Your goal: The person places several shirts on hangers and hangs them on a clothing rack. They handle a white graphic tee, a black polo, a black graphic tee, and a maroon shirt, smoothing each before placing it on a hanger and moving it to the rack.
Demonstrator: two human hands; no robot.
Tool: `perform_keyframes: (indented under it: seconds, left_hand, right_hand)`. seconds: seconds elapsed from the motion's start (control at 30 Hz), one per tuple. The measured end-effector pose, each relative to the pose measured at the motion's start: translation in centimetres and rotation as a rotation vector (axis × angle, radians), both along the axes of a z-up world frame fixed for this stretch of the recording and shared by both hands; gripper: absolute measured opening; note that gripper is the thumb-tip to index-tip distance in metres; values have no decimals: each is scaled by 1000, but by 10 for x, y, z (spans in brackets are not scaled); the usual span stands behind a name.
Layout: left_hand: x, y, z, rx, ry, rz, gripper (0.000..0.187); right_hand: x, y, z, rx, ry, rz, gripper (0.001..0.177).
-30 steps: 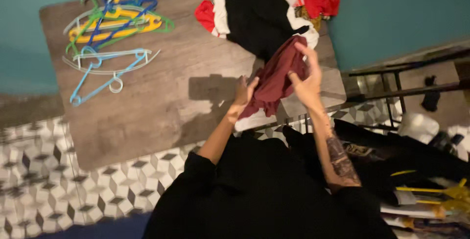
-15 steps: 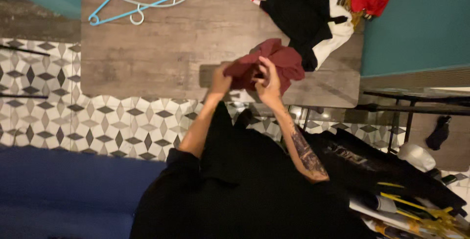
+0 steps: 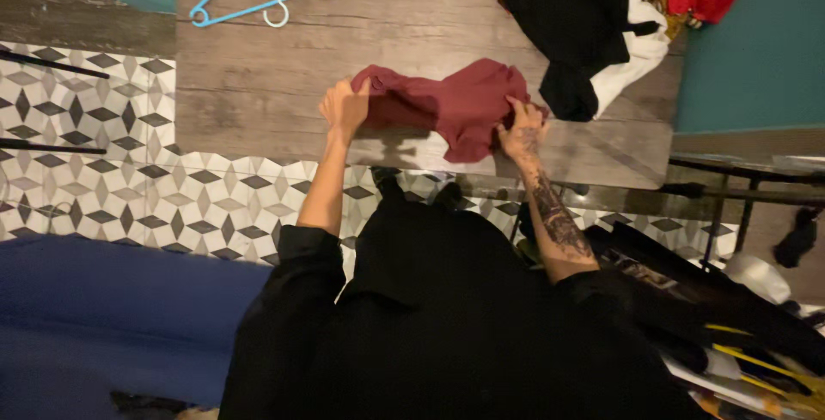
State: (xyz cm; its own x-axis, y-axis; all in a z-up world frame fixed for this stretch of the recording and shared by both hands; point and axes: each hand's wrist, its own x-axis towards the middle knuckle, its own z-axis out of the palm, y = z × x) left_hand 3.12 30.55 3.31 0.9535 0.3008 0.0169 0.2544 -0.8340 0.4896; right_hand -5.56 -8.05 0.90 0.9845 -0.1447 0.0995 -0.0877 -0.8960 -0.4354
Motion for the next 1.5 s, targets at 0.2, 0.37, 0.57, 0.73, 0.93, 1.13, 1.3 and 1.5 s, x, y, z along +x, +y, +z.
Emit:
perform_keyframes:
  seconds: [0.2,0.37,0.57,0.73,0.93,1.13,1.3,1.5]
  left_hand:
    - [60,68,-59,-180,-442,-134,26]
    - [113,88,-14,-414,-271,-81,25]
    - [105,79,27,-205,-256,-117,68]
    - [59,58,-14,110,-513,-578,80]
    - [28,61,-70,232,-148,-649,67]
    - [24,73,-96,334,-63,-647,40]
    - [25,83,-86,210,-77,-673,31]
    - [17,87,-78,254,-205,-723,49]
  right_hand:
    - [63,-13,-2,348,-166,80,21]
    - [125,4,86,380,-505,77,25]
    - [124,48,120,97,-559,11,40]
    - [90,98,45,147,-127,123,52]
    - [52,117,8,-45,259,32,78]
    - [55,120,-4,-108,490,-72,77]
    - [62,112,-41,-222,339,-84,56]
    - [45,109,-37,-61,105,-60,44]
